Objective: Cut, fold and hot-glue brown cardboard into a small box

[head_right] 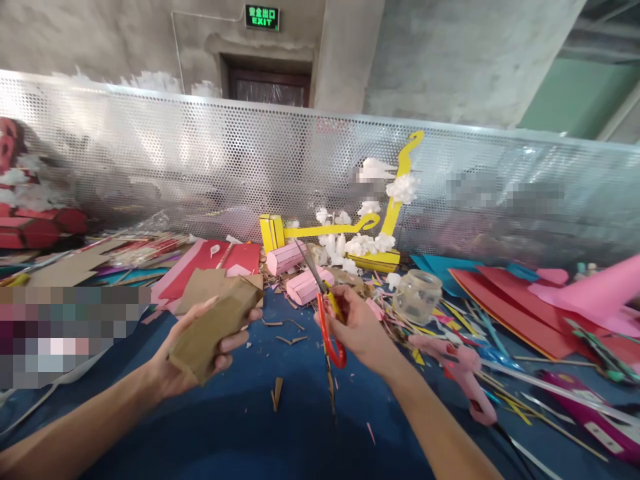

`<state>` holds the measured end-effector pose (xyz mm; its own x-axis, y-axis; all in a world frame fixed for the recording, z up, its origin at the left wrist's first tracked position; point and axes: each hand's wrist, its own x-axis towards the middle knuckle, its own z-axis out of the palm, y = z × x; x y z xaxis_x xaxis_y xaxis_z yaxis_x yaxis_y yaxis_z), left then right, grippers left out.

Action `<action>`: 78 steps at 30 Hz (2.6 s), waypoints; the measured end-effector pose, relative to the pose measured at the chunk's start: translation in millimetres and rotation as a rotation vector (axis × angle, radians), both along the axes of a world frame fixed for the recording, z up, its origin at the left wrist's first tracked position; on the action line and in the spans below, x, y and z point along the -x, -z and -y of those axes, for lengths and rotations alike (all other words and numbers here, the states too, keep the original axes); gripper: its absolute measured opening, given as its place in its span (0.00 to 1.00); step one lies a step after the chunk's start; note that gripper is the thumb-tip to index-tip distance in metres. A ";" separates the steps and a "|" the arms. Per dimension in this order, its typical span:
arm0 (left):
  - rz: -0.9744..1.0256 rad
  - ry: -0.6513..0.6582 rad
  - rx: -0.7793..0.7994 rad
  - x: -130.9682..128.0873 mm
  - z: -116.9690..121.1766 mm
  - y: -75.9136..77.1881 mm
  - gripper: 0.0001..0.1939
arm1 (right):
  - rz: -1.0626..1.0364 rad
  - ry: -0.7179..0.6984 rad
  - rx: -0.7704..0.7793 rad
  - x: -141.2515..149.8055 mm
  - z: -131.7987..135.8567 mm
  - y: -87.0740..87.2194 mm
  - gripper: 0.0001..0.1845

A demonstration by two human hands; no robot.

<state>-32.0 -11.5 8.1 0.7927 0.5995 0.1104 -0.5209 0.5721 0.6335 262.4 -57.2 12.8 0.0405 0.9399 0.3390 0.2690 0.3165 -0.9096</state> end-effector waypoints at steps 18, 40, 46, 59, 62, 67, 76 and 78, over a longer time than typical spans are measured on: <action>-0.130 0.294 -0.033 -17.7 14.1 17.3 0.22 | -0.246 -0.024 -0.092 71.8 9.9 16.7 0.14; -0.302 0.106 -0.090 -19.5 21.7 6.9 0.36 | -0.197 -0.084 -0.111 60.6 9.9 22.8 0.19; -0.445 -0.031 -0.278 -17.6 22.1 8.1 0.32 | -0.150 -0.074 -0.120 59.0 5.5 26.1 0.17; -0.665 -0.430 -1.386 -7.2 13.3 14.5 0.19 | -0.254 -0.191 -0.079 67.9 16.3 21.2 0.29; -0.585 -0.469 -1.312 -7.2 11.9 20.6 0.27 | -0.266 -0.175 -0.097 67.1 15.4 22.9 0.29; -0.506 -0.463 -1.075 -6.5 9.7 27.9 0.34 | -0.257 -0.141 -0.091 64.8 12.8 22.8 0.29; -0.578 -0.504 -1.163 -6.9 7.6 32.0 0.35 | -0.219 -0.171 -0.114 66.1 13.6 23.7 0.28; -0.592 -0.481 -1.249 -7.1 8.4 27.4 0.32 | -0.230 -0.175 -0.114 66.1 13.9 24.0 0.28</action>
<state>-24.9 -19.9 -19.3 0.6609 0.5749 0.4824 0.0079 -0.6481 0.7615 196.2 -71.1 -11.2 -0.0311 0.8959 0.4432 -0.0075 0.4432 -0.8964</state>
